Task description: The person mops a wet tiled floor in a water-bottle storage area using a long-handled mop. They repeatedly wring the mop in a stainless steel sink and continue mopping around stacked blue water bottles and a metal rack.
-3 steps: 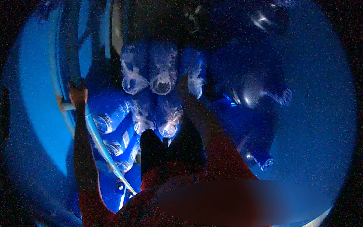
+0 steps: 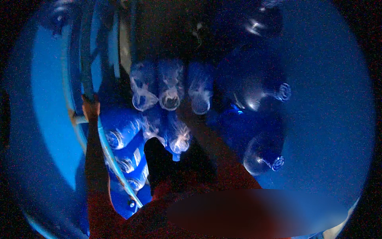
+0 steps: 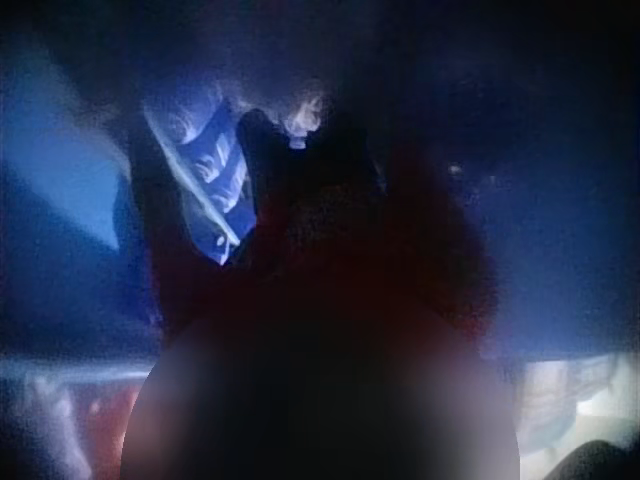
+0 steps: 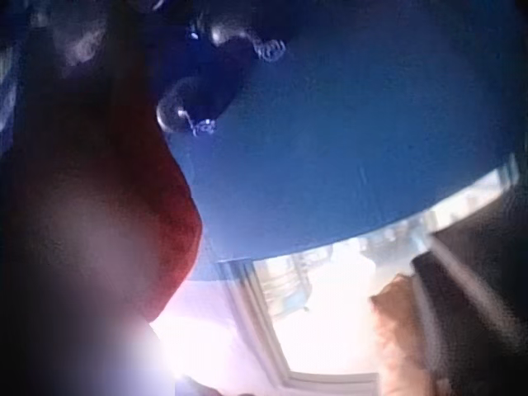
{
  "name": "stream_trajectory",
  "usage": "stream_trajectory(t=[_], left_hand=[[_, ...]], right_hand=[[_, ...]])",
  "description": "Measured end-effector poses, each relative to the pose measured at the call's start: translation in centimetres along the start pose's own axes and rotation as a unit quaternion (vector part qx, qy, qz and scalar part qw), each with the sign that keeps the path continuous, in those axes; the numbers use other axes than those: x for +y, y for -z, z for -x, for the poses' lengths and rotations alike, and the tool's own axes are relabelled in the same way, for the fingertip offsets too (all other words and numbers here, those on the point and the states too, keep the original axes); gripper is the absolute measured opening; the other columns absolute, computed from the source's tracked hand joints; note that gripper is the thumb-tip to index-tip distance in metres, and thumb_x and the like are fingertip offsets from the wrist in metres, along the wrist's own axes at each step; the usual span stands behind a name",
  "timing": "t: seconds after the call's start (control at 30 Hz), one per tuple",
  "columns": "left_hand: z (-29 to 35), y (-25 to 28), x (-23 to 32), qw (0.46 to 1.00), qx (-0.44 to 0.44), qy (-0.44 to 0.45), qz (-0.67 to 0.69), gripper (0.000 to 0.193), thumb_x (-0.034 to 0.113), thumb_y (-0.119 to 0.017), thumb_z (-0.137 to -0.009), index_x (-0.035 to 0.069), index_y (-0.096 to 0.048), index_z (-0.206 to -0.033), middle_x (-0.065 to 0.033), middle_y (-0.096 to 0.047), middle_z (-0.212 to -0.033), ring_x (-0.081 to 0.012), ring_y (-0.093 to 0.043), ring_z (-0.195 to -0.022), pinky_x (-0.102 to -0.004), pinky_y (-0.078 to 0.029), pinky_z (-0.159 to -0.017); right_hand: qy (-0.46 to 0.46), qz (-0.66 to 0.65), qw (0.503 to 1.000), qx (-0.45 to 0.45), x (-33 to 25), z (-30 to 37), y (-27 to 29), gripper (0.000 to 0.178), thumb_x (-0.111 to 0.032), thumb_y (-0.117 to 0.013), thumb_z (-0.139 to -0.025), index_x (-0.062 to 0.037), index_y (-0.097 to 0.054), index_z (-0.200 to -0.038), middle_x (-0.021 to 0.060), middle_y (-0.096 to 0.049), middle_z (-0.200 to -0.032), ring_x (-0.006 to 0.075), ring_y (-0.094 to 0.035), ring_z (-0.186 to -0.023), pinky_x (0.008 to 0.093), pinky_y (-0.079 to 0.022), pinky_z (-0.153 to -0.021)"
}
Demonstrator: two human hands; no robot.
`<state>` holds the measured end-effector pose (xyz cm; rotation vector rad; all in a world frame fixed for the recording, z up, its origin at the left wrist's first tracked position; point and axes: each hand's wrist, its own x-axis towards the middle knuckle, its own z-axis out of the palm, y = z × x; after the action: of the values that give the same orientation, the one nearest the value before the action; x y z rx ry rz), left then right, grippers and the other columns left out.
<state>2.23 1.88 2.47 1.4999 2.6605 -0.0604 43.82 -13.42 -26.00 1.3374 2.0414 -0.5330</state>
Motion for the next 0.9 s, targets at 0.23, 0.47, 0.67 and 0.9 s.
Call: stream_trajectory(t=[0.23,0.47,0.67,0.9], left_hand=[[-0.2,1.0,0.7,0.999,-0.032,0.009,0.037,0.079,0.05,-0.061,-0.09,0.003,-0.031,-0.146,-0.03,-0.064,-0.119,-0.05,-0.062,-0.107,-0.0575,-0.05,-0.089],[-4.4,-2.4,-1.9,0.985,-0.101,-0.021,0.135,0.107,0.059,-0.072,-0.08,0.005,-0.019,-0.155,-0.0277,-0.056,-0.135,-0.0486,-0.057,-0.119,-0.0586,-0.049,-0.095],[-4.6,-3.6,-2.4,0.98,-0.126,0.018,0.151,0.105,0.058,-0.073,-0.08,0.003,-0.022,-0.152,-0.0261,-0.057,-0.13,-0.0436,-0.058,-0.113,-0.0548,-0.049,-0.092],[-3.5,-1.3,0.1,0.979,-0.126,-0.002,0.161,0.096,0.058,-0.072,-0.081,0.002,-0.028,-0.147,-0.0235,-0.059,-0.122,-0.0383,-0.057,-0.103,-0.0495,-0.048,-0.085]], right_hand=[[0.052,-0.209,0.976,0.005,1.0,11.0,0.8,0.048,-0.036,-0.07,-0.081,-0.0142,-0.069,-0.124,0.0177,-0.057,-0.139,0.0352,-0.048,-0.13,0.0593,-0.031,-0.109],[0.118,-0.411,0.903,0.043,2.8,16.2,-3.0,0.042,-0.033,-0.065,-0.089,-0.0111,-0.067,-0.125,0.0156,-0.058,-0.138,0.0315,-0.053,-0.123,0.0522,-0.039,-0.104],[0.193,-0.498,0.824,0.189,5.2,13.9,-4.4,0.037,-0.029,-0.061,-0.096,-0.0085,-0.065,-0.126,0.0138,-0.059,-0.137,0.0284,-0.058,-0.117,0.0462,-0.046,-0.1],[0.049,-0.832,0.507,0.218,9.4,23.5,8.6,0.03,-0.018,-0.06,-0.097,-0.0046,-0.065,-0.124,0.0089,-0.066,-0.12,0.0216,-0.063,-0.106,0.0387,-0.052,-0.091]])
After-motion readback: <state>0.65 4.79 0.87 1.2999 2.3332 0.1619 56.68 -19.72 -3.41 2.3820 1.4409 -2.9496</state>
